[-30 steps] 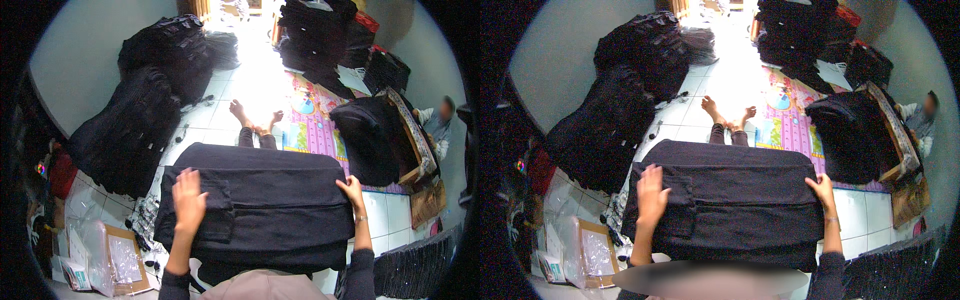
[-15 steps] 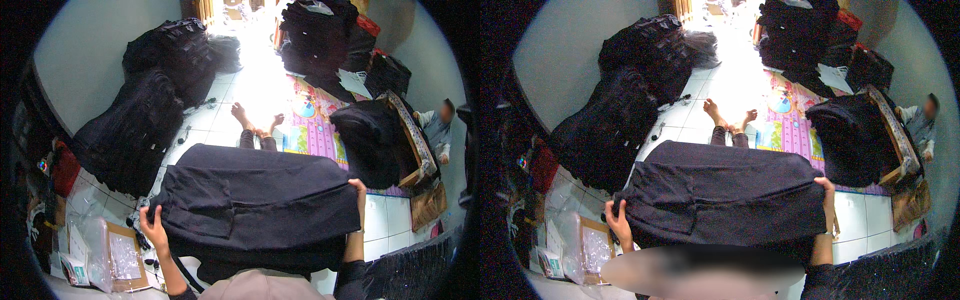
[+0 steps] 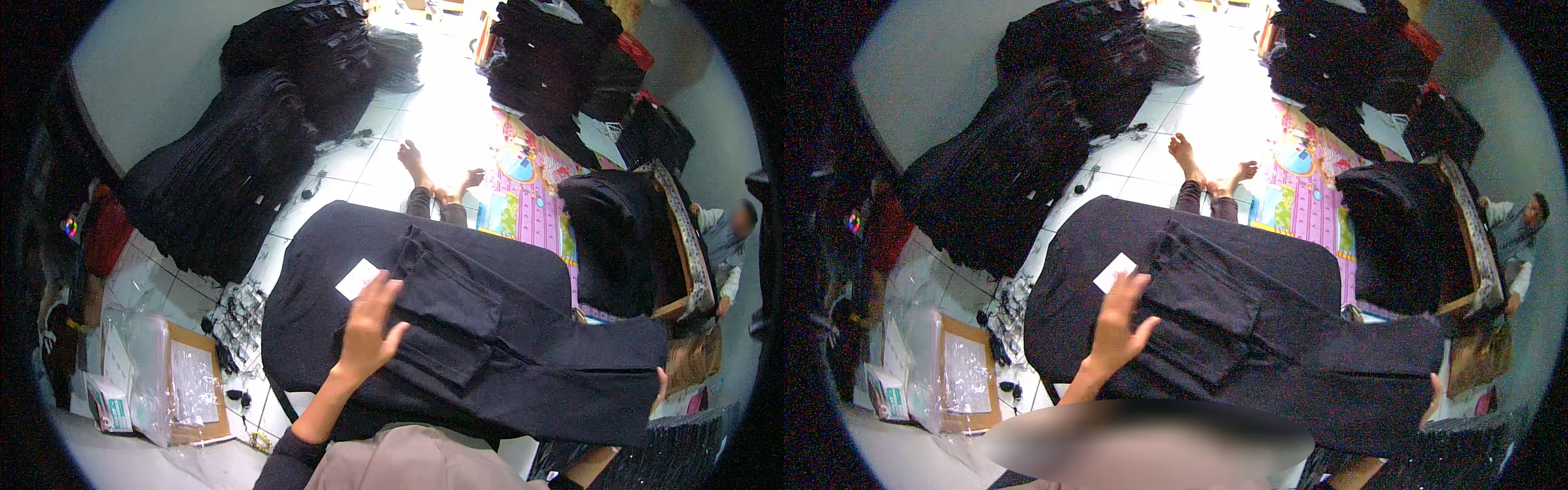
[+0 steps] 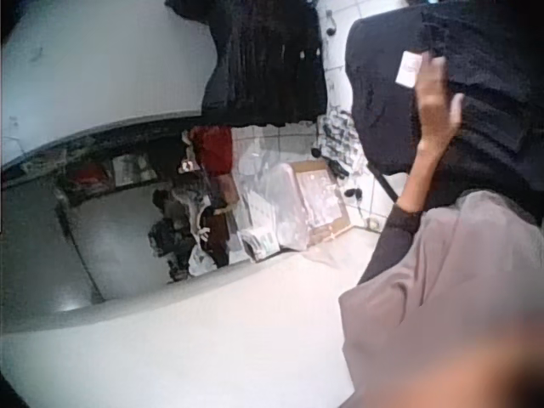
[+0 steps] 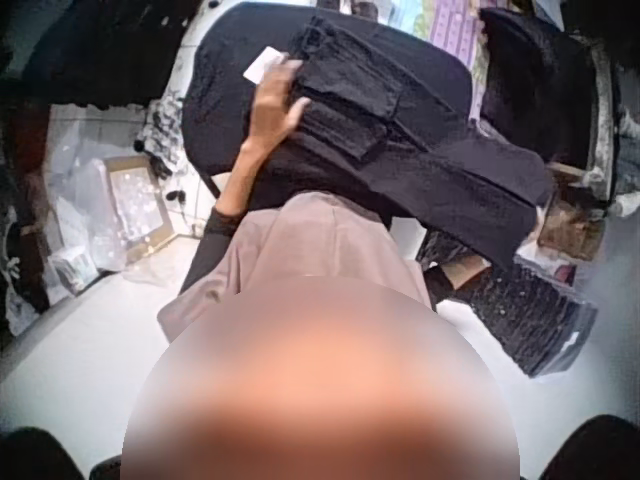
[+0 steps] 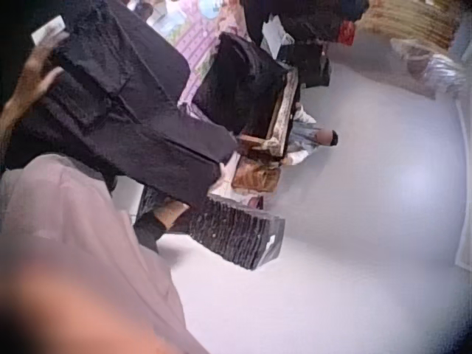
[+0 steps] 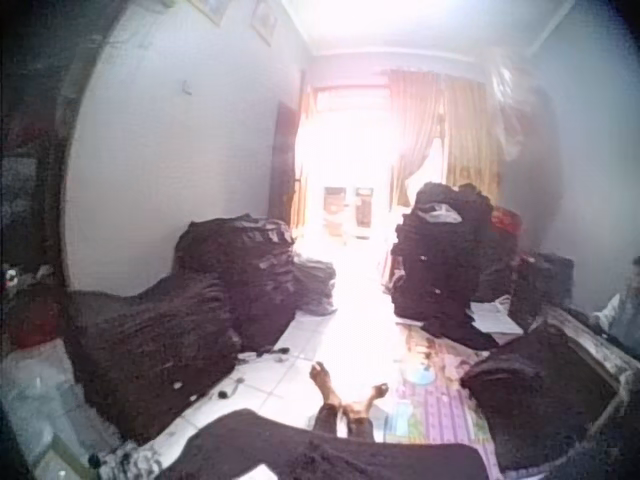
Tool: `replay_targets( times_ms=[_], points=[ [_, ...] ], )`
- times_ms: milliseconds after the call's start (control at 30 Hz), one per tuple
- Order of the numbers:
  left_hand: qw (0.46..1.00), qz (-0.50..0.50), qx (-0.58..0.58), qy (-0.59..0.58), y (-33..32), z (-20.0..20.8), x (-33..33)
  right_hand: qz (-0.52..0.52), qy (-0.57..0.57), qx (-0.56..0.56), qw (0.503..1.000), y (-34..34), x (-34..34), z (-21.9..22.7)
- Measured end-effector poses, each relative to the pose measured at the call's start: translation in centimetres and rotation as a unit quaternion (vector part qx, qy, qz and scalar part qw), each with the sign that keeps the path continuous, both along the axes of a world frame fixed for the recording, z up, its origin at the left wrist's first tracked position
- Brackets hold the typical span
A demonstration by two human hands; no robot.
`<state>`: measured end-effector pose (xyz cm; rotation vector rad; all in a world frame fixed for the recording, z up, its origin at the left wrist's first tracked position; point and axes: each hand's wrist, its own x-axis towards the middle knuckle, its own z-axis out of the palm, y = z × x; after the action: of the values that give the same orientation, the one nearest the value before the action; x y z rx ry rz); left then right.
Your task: The person folds black trousers on a table, places them into clear plastic bags, and stacks the packaged items. The process is repeated for multiple trousers, with the person smoothing and aligning the garments before bagging them.
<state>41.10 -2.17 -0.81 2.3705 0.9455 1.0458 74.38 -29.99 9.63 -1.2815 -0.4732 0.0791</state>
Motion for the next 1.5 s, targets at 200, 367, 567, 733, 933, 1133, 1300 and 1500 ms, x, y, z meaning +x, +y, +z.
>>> replay_targets(
  times_ms=[200, 367, 567, 733, 933, 1133, 1300, 1500],
  points=[
    [0.972, 0.019, -0.225, -0.072, -1.1, 1.0, 2.1, 0.121, -0.026, -0.123, 0.985, 9.2, -6.9, 2.6],
    [0.867, 0.166, -0.416, -0.219, -3.3, -1.0, -3.1, 0.414, 0.111, -0.118, 0.896, 21.1, -12.2, -1.0],
    [0.856, 0.159, -0.414, -0.266, -3.9, -2.1, -4.6, 0.361, -0.388, -0.378, 0.759, 29.6, -13.2, -10.0],
    [0.888, 0.222, -0.351, -0.2, -3.8, -1.9, -3.4, 0.236, -0.454, -0.377, 0.772, 34.0, -9.6, -12.0],
    [0.871, 0.235, -0.341, -0.263, -4.2, -1.6, -3.4, 0.269, -0.432, -0.327, 0.796, 35.4, -8.9, -11.2],
    [0.894, 0.297, -0.273, -0.197, -1.3, -0.3, -5.3, 0.256, -0.389, -0.232, 0.854, 39.4, -11.2, -11.8],
    [0.919, 0.307, -0.238, 0.064, -1.1, -0.4, -5.8, 0.105, -0.485, -0.337, 0.8, 39.9, -13.1, -14.2],
    [0.932, 0.26, -0.249, 0.041, -0.5, 2.0, -4.3, 0.239, -0.306, -0.317, 0.865, 38.5, -11.4, -10.0]
  ],
)
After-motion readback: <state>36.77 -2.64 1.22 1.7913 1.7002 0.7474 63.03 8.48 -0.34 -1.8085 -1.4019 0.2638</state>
